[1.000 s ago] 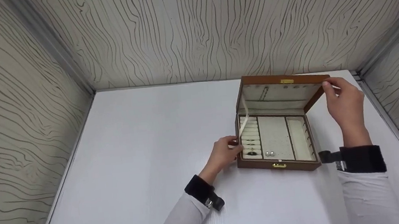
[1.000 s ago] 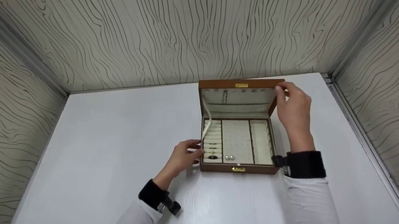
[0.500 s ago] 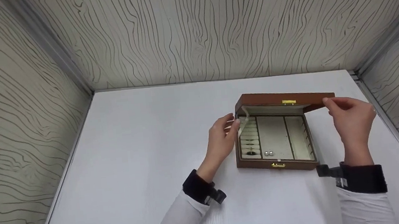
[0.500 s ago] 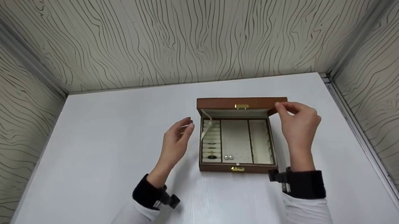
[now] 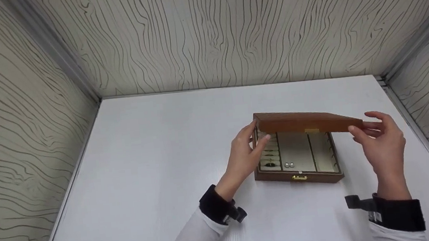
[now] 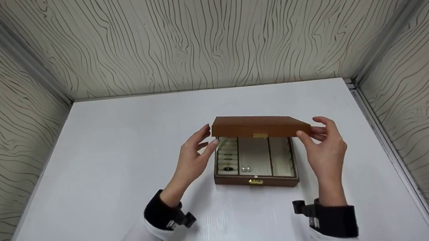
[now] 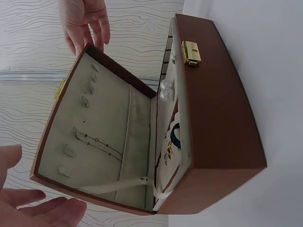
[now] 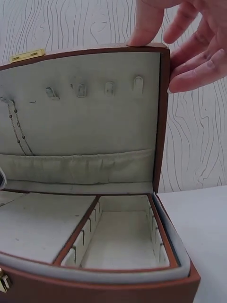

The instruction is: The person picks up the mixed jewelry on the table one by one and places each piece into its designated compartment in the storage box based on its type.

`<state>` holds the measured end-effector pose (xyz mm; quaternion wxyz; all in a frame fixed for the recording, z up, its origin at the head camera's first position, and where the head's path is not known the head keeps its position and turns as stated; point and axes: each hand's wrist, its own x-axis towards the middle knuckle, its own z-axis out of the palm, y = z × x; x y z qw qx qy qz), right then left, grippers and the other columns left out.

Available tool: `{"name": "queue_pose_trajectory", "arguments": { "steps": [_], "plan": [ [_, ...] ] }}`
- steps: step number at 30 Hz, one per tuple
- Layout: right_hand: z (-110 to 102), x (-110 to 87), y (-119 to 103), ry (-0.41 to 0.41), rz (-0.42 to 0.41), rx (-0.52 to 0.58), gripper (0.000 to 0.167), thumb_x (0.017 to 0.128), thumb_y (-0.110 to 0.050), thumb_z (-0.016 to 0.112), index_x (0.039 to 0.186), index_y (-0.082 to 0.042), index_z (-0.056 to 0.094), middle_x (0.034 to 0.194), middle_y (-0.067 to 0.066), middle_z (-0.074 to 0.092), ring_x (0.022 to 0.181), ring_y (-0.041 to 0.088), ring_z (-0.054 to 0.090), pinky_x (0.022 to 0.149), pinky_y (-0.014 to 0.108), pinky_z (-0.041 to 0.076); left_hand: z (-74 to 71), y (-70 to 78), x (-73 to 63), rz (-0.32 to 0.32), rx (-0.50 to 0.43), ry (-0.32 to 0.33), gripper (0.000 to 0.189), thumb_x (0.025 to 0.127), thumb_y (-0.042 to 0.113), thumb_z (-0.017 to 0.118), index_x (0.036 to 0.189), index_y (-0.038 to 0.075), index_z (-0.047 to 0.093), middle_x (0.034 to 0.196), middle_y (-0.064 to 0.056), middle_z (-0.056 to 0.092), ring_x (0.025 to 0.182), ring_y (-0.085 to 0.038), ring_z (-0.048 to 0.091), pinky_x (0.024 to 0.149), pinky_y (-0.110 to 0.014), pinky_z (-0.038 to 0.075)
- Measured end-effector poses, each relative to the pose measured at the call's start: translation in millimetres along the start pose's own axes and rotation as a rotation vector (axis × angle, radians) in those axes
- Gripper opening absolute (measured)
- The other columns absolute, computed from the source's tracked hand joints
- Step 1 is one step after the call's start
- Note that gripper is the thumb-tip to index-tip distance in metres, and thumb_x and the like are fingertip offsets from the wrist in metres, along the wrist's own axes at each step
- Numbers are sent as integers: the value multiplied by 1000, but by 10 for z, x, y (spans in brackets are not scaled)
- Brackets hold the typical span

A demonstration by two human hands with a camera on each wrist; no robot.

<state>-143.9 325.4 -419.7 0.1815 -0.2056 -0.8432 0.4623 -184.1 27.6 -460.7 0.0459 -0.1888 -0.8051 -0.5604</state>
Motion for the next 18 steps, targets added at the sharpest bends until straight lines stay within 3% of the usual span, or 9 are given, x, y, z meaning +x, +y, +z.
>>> {"name": "queue_pose_trajectory", "arguments": {
  "steps": [3, 11, 18],
  "plan": [
    [-39, -42, 64, -54, -26, -29, 55, 87, -14, 75, 138, -10, 55, 115, 8, 58, 92, -2, 59, 69, 12, 51, 19, -17, -46, 4, 37, -23, 60, 99, 33, 60, 147, 1, 41, 143, -15, 48, 128, -21, 49, 97, -31, 48],
    [-158, -151, 314, -207, -88, -78, 48, 85, -20, 79, 126, -2, 63, 108, -11, 61, 93, -5, 56, 71, 12, 47, 46, -99, -197, 7, 136, -33, 48, 94, 27, 67, 135, 4, 55, 131, -10, 55, 119, -21, 55, 96, -28, 47],
    [-171, -190, 545, -346, -80, -139, 59, 80, -25, 84, 129, -2, 60, 114, 2, 63, 89, -7, 57, 71, 16, 50, 68, -199, -281, -83, 191, -121, 45, 93, 24, 67, 134, 6, 58, 130, -8, 61, 117, -17, 58, 96, -27, 47]
  ]
}}
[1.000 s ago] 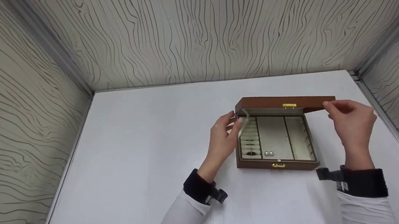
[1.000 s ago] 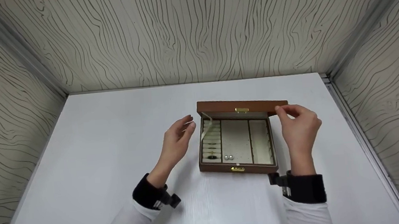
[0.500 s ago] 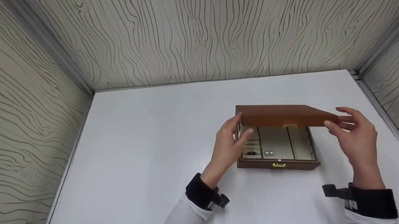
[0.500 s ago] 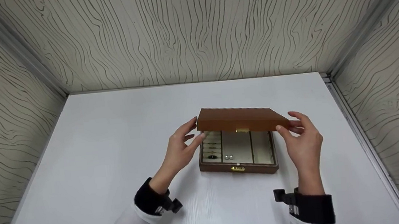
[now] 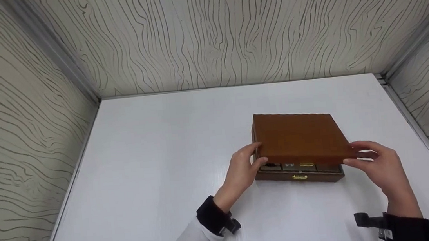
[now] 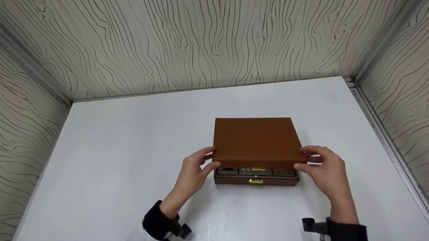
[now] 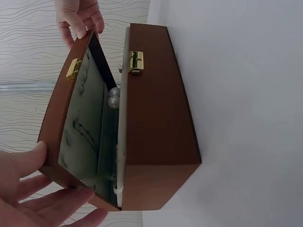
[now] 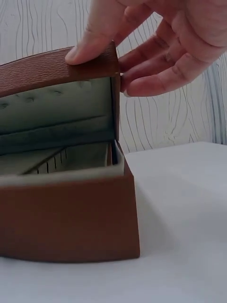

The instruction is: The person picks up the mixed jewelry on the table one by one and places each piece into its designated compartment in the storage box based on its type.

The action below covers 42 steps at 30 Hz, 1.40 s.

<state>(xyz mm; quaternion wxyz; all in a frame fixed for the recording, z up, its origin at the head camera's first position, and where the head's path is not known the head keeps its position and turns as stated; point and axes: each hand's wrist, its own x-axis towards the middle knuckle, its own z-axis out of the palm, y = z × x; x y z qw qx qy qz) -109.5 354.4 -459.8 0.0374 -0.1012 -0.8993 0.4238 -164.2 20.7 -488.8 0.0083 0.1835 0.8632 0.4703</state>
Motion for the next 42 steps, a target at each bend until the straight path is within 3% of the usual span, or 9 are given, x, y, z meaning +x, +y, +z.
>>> {"name": "queue_pose_trajectory", "arguments": {
  "steps": [4, 8, 17, 20, 24, 26, 31, 34, 42],
  "plan": [
    [85, 23, 52, -12, -19, -33, 56, 81, -23, 83, 129, -2, 62, 126, 17, 61, 99, 16, 66, 70, 14, 49, 34, -58, -7, -9, 32, -17, 46, 93, 19, 67, 135, 4, 57, 132, -10, 60, 121, -18, 57, 99, -27, 45],
    [203, 104, 76, -18, -43, -71, 52, 82, -17, 81, 128, -2, 64, 129, 25, 58, 109, 42, 62, 68, 12, 48, 66, -127, 26, -31, 84, -11, 45, 92, 14, 69, 134, 3, 58, 134, -12, 59, 124, -20, 54, 100, -27, 44],
    [395, 234, 177, -1, -127, -86, 47, 80, 1, 78, 125, 3, 62, 125, 26, 58, 110, 41, 59, 72, 8, 48, 90, -228, 112, -70, 119, -4, 44, 91, 9, 71, 133, 4, 59, 130, -10, 61, 122, -21, 56, 99, -29, 46],
    [425, 245, 175, -4, -177, -111, 49, 79, 4, 78, 125, 4, 60, 131, 24, 52, 117, 41, 52, 81, 24, 54, 88, -232, 118, -63, 150, -5, 46, 90, 11, 72, 133, 5, 58, 129, -11, 59, 120, -20, 57, 97, -29, 47],
    [478, 225, 98, -20, -251, -200, 55, 76, 1, 81, 127, 1, 59, 141, 25, 40, 127, 47, 39, 93, 60, 44, 112, -220, 114, 30, 285, 0, 50, 88, 19, 76, 133, 8, 57, 133, -12, 52, 124, -21, 52, 101, -29, 44],
    [522, 211, 47, -4, -316, -249, 58, 74, -1, 83, 127, -2, 60, 144, 24, 37, 131, 48, 34, 96, 66, 37, 136, -203, 119, 109, 383, 7, 51, 87, 24, 76, 133, 10, 58, 137, -12, 49, 129, -24, 47, 106, -32, 39],
    [681, 219, -37, 70, -538, -357, 63, 67, -4, 89, 125, -8, 65, 144, 18, 42, 133, 43, 32, 108, 64, 24, 235, -103, 192, 305, 622, 12, 52, 87, 36, 75, 132, 16, 60, 141, -10, 47, 138, -29, 37, 113, -41, 29],
    [785, 255, -67, 62, -613, -386, 66, 65, -5, 90, 126, -10, 66, 143, 18, 45, 134, 44, 33, 112, 62, 16, 310, -29, 270, 387, 710, 0, 54, 87, 41, 74, 134, 20, 60, 141, -9, 49, 138, -28, 37, 114, -45, 26],
    [954, 295, -36, 19, -664, -386, 69, 62, -3, 91, 127, -11, 66, 141, 17, 49, 133, 41, 37, 112, 62, 16, 508, 51, 393, 435, 827, -82, 48, 91, 43, 67, 135, 25, 60, 143, -2, 50, 138, -23, 38, 115, -45, 24]
  ]
}}
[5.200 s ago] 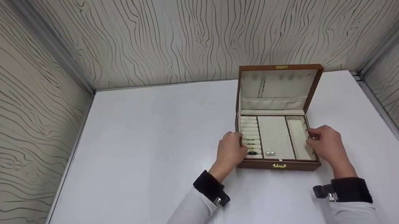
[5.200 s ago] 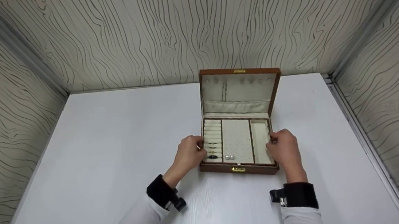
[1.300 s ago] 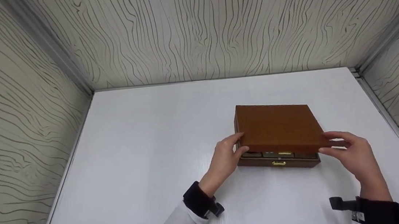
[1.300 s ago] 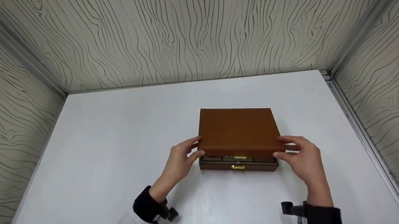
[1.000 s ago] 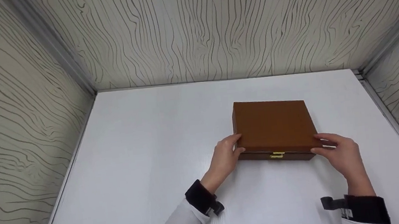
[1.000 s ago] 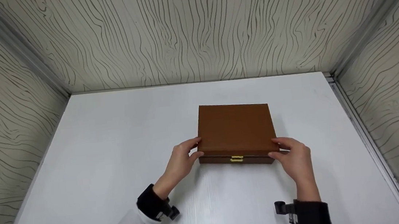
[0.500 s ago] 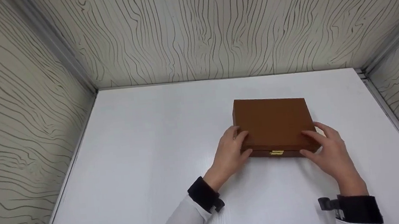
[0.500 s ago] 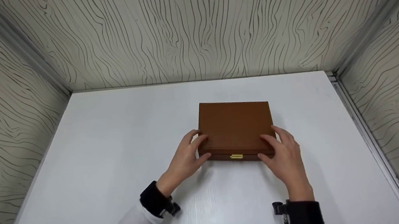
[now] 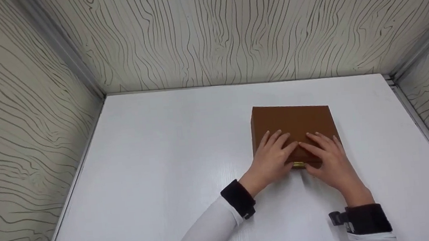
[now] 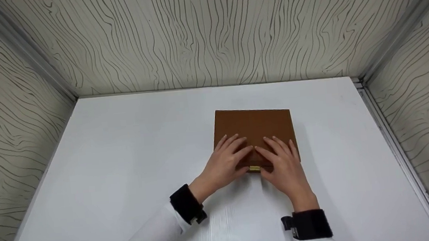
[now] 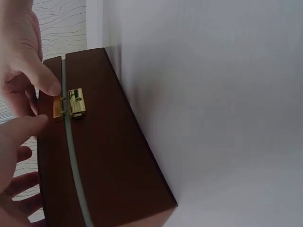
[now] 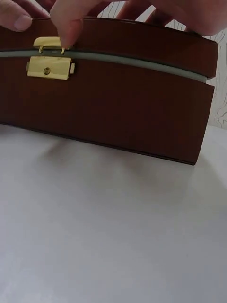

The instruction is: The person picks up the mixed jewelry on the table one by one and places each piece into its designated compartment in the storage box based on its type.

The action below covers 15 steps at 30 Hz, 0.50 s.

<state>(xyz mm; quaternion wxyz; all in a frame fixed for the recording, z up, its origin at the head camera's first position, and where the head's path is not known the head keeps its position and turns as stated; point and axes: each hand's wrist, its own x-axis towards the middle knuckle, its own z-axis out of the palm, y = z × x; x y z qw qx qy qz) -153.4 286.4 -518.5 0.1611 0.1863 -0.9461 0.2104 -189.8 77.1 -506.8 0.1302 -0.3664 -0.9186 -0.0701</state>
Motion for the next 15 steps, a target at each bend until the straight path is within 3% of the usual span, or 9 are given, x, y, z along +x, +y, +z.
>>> {"name": "queue_pose_trajectory", "arguments": {
  "steps": [6, 15],
  "plan": [
    [37, -18, 24, 32, -31, -15, 69, 61, -2, 91, 125, -10, 67, 140, 16, 50, 131, 41, 39, 113, 60, 18, 78, 58, 31, 68, 57, 45, 31, 95, 34, 65, 124, 21, 68, 133, 2, 59, 132, -19, 45, 111, -41, 33],
    [65, -19, 37, 45, -43, -47, 68, 60, -5, 93, 123, -12, 69, 139, 15, 51, 130, 39, 41, 111, 60, 21, 159, 36, 31, 107, 129, 105, 30, 94, 37, 66, 120, 21, 71, 128, 4, 62, 129, -19, 49, 108, -42, 37]
  ]
}}
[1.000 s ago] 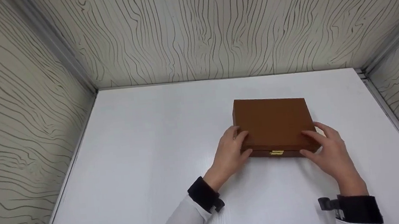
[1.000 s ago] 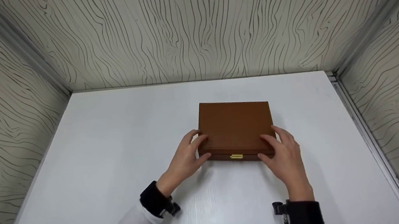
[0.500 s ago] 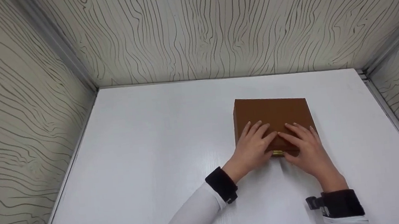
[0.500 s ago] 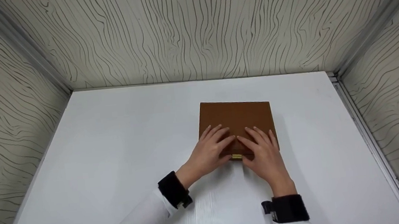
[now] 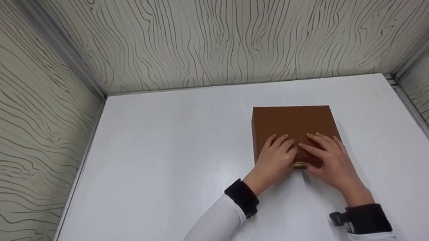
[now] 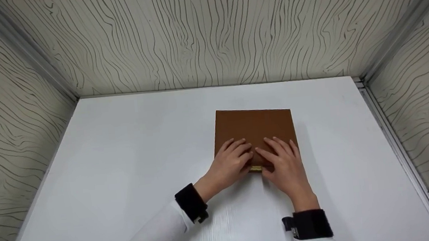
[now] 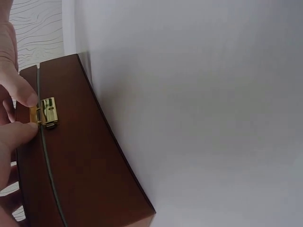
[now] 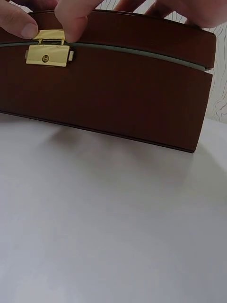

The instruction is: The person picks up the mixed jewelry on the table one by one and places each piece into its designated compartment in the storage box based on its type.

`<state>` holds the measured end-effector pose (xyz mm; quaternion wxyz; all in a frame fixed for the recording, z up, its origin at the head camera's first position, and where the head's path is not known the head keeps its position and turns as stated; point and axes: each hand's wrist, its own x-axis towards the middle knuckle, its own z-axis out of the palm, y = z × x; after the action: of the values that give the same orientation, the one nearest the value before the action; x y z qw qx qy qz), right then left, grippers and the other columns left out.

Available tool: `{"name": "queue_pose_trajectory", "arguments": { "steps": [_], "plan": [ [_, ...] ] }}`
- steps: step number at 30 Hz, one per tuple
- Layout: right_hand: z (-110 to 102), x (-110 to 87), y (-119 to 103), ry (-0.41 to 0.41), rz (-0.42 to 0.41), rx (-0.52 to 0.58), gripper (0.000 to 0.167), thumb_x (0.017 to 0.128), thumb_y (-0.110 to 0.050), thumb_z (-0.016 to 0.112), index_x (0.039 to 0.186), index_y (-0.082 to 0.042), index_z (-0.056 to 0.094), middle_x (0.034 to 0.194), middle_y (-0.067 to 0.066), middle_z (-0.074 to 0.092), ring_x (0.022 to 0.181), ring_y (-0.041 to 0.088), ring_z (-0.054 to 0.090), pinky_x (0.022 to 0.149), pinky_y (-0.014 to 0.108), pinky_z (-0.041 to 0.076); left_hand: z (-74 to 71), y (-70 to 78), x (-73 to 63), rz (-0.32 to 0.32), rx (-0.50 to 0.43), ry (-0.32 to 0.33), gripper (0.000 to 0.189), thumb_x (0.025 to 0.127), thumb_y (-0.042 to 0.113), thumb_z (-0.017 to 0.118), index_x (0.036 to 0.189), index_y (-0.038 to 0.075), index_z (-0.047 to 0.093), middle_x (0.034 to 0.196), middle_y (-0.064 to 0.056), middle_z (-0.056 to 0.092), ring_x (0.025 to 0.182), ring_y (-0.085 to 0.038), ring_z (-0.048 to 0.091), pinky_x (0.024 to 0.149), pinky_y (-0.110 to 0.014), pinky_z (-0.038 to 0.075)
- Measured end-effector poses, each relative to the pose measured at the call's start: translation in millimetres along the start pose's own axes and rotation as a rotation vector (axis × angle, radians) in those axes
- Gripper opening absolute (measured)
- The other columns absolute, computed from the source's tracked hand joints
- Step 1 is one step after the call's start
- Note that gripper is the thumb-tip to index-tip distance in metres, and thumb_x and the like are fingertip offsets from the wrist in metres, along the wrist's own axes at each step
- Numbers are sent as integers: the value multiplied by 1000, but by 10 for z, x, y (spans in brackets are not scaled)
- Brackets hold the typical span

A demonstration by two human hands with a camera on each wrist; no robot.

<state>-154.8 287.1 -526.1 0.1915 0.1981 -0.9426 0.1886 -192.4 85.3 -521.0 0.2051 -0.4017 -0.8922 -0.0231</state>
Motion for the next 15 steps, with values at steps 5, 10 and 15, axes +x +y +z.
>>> {"name": "queue_pose_trajectory", "arguments": {
  "steps": [5, 10, 15],
  "plan": [
    [13, -4, -2, 8, 2, 4, 66, 60, -4, 92, 122, -12, 70, 139, 15, 52, 129, 39, 41, 111, 61, 21, 6, -3, -14, -5, -11, 5, 30, 94, 37, 67, 119, 22, 72, 128, 4, 62, 129, -19, 49, 108, -42, 37],
    [26, -4, 11, 21, -3, 9, 66, 59, -3, 92, 122, -12, 70, 138, 15, 53, 129, 39, 42, 110, 62, 21, 13, -2, -15, -7, -19, 2, 29, 94, 36, 66, 118, 22, 72, 127, 4, 62, 129, -19, 48, 108, -42, 36],
    [41, -5, 29, 34, -5, 18, 66, 58, -2, 93, 120, -12, 71, 137, 15, 53, 129, 39, 42, 110, 62, 22, 25, -1, -15, -2, -7, 6, 28, 94, 36, 67, 118, 22, 72, 127, 5, 62, 129, -19, 48, 108, -42, 37]
  ]
}}
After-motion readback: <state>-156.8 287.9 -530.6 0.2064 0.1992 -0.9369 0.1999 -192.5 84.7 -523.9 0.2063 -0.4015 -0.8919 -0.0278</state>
